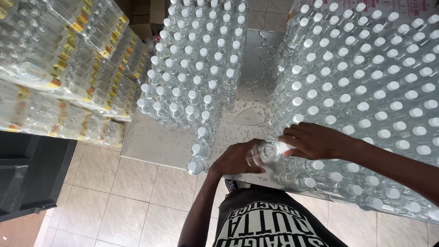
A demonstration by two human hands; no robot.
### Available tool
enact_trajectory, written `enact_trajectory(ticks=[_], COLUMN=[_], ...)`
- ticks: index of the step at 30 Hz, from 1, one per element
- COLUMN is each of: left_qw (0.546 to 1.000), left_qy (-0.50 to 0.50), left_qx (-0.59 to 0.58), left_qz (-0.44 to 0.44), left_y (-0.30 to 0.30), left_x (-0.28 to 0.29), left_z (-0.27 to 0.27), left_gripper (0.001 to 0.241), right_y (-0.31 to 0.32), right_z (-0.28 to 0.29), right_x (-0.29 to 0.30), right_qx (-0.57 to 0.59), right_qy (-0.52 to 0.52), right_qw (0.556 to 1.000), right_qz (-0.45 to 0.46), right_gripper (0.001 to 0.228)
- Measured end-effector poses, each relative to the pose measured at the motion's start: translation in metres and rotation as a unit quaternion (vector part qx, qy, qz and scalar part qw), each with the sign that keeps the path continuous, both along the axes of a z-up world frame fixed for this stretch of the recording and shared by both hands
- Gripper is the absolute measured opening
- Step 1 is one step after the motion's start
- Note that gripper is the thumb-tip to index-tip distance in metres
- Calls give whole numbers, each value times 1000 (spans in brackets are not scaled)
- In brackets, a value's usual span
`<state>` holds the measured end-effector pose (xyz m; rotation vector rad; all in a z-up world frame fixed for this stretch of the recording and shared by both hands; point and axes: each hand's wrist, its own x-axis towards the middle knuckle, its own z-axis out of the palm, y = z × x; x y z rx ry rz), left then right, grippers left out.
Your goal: Manually placing and tightening caps on plastic water bottles at a production station.
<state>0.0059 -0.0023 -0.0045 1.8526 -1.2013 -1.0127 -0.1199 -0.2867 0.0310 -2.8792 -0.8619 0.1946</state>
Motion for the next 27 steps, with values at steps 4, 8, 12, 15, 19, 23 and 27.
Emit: enact_trajectory(ticks=[4, 8, 12, 15, 19, 23, 27], left_qw=[998, 1000, 998, 986, 956, 807, 719], left_qy=[63, 14, 61, 142, 220, 461, 570], left_qx=[3, 20, -9, -88, -158, -201, -179], left_qz=[-8, 15, 15, -15, -110, -310, -354], left_y=[-1, -3, -2, 1, -12, -31, -38], left_x=[-4, -3, -3, -5, 11, 8, -9], left_z=[12, 25, 22, -6, -37, -63, -73], left_gripper=[85, 86, 85, 83, 78, 47, 42], right_y=[-3, 5, 8, 12, 16, 31, 33], right_z=[-27, -29, -18, 1, 11, 21, 1], right_x=[-13, -17, -14, -12, -10, -1, 0], right_qx=[-2, 61, 41, -18, -54, 35, 130], right_qy=[-66, 140, 111, -108, -238, -353, -335], right_qw=[998, 962, 969, 991, 969, 925, 921], right_qz=[-3, -227, -215, -80, 36, 135, 149], right_gripper=[50, 49, 47, 58, 65, 58, 52])
